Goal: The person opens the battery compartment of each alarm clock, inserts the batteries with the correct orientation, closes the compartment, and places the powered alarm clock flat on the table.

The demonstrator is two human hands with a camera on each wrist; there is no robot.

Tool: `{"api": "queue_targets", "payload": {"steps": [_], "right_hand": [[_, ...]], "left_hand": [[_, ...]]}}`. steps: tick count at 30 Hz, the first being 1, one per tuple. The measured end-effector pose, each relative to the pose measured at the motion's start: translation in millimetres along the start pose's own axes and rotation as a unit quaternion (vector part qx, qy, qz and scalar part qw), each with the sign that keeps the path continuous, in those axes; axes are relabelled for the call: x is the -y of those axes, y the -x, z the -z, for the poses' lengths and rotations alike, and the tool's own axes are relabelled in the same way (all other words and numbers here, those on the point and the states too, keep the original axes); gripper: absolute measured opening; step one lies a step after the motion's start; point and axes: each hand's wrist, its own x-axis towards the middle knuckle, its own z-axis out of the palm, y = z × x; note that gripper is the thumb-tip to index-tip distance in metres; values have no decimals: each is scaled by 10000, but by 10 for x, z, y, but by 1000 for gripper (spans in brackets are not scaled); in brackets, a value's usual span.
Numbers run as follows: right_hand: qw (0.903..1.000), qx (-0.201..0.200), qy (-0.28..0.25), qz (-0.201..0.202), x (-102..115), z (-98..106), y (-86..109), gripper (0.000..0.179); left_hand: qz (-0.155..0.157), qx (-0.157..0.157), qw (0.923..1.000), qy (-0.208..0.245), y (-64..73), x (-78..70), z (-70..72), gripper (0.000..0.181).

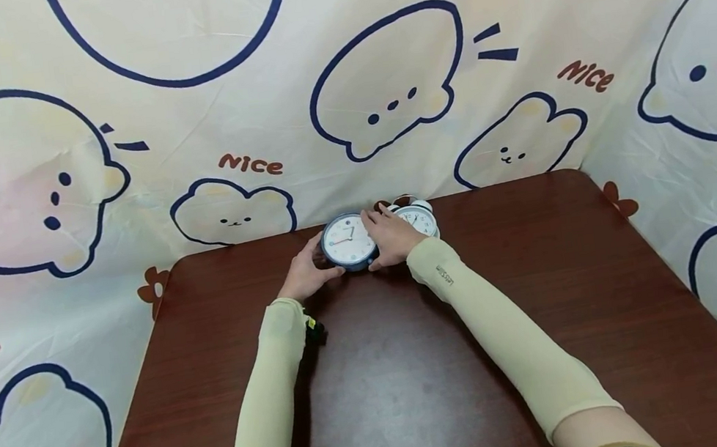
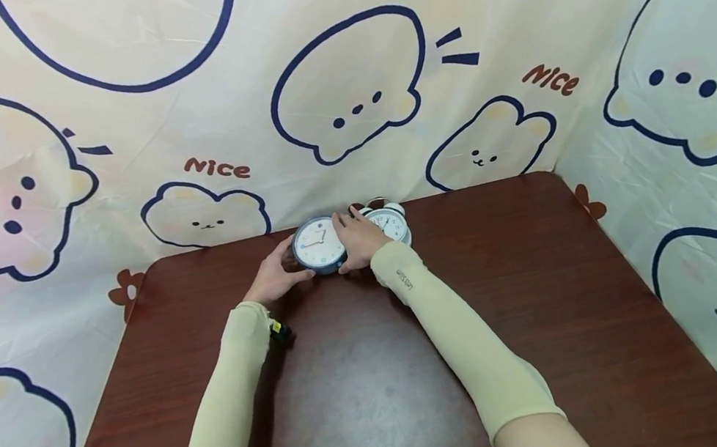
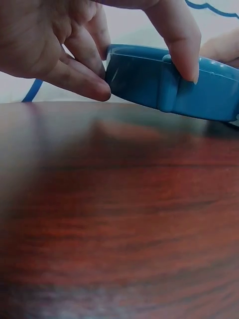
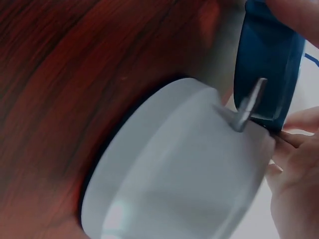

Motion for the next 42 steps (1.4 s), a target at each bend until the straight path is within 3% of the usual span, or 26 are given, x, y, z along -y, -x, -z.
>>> {"api": "queue_targets", "payload": {"steps": [13,22,34,42], "right_hand": [[9999,82,120,-65,-60,-54,-24,121],[9995,128,282,14,-56,-20,-20,110],[9974,271,660,117,-50,40,-5,107],[9969,318,713,74,-36,30,-2,108]], "left_hand": [[145,-19,9999,17,-72,1,-90,94],[205,70,9990,-383,-122,-2,-48,93],[446,374,9973,-445,-120,6,-40,103],[633,362,9945,-755,-79,-32,-72,102]]}}
